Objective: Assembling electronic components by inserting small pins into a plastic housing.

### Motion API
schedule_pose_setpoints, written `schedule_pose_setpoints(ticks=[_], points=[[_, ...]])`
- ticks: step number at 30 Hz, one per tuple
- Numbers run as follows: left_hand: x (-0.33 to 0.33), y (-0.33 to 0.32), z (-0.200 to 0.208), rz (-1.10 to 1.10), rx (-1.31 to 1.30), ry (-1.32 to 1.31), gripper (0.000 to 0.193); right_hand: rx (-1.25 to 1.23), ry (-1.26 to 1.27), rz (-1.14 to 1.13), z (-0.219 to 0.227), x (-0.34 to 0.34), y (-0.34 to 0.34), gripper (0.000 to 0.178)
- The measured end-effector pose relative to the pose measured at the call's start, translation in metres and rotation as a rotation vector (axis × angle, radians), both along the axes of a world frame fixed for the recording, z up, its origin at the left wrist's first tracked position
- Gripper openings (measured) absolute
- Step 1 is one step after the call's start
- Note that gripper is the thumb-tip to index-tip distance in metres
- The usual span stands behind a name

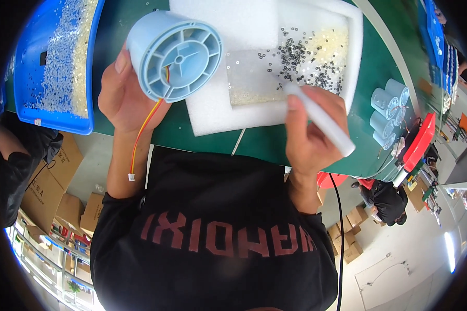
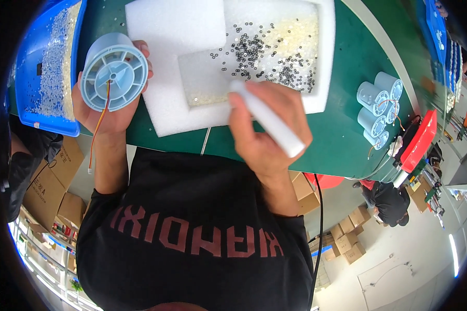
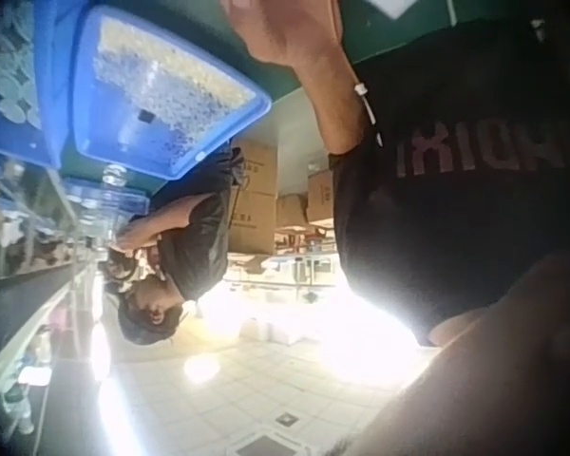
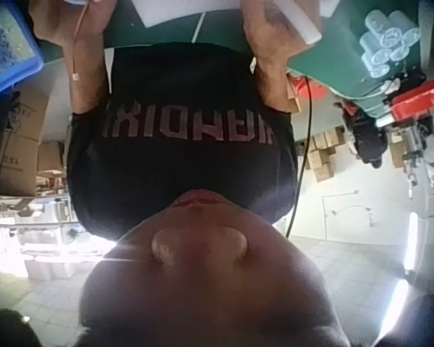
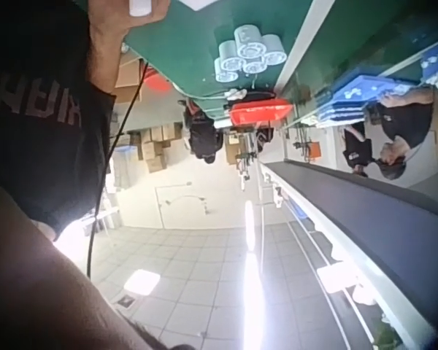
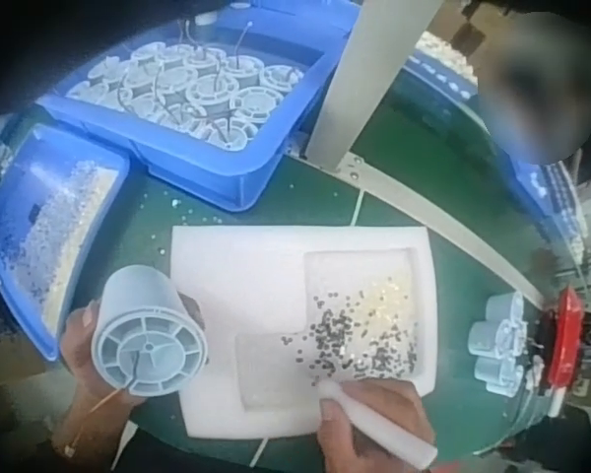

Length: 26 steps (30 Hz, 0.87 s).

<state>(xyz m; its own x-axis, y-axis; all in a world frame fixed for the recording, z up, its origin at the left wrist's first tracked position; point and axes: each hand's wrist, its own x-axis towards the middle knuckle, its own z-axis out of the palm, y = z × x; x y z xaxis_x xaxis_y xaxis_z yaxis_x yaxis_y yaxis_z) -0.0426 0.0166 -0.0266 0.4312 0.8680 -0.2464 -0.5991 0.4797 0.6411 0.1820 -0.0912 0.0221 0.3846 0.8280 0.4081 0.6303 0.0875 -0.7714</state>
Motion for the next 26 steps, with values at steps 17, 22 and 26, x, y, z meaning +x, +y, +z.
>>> schedule_pose_setpoints(ticks=[17, 22, 26], points=[[-0.005, -0.001, -0.002, -0.053, -0.038, -0.048, 0.077, -0.143, 0.156, -0.107, 0.001, -0.001, 0.004, 0.022], [-0.003, -0.001, 0.0, -0.044, -0.028, 0.005, 0.078, -0.166, 0.022, -0.049, 0.003, 0.0, 0.008, 0.038], [0.0, -0.002, 0.003, -0.018, -0.11, -0.037, 0.081, 0.022, 0.163, -0.114, 0.0, -0.002, 0.012, 0.077]])
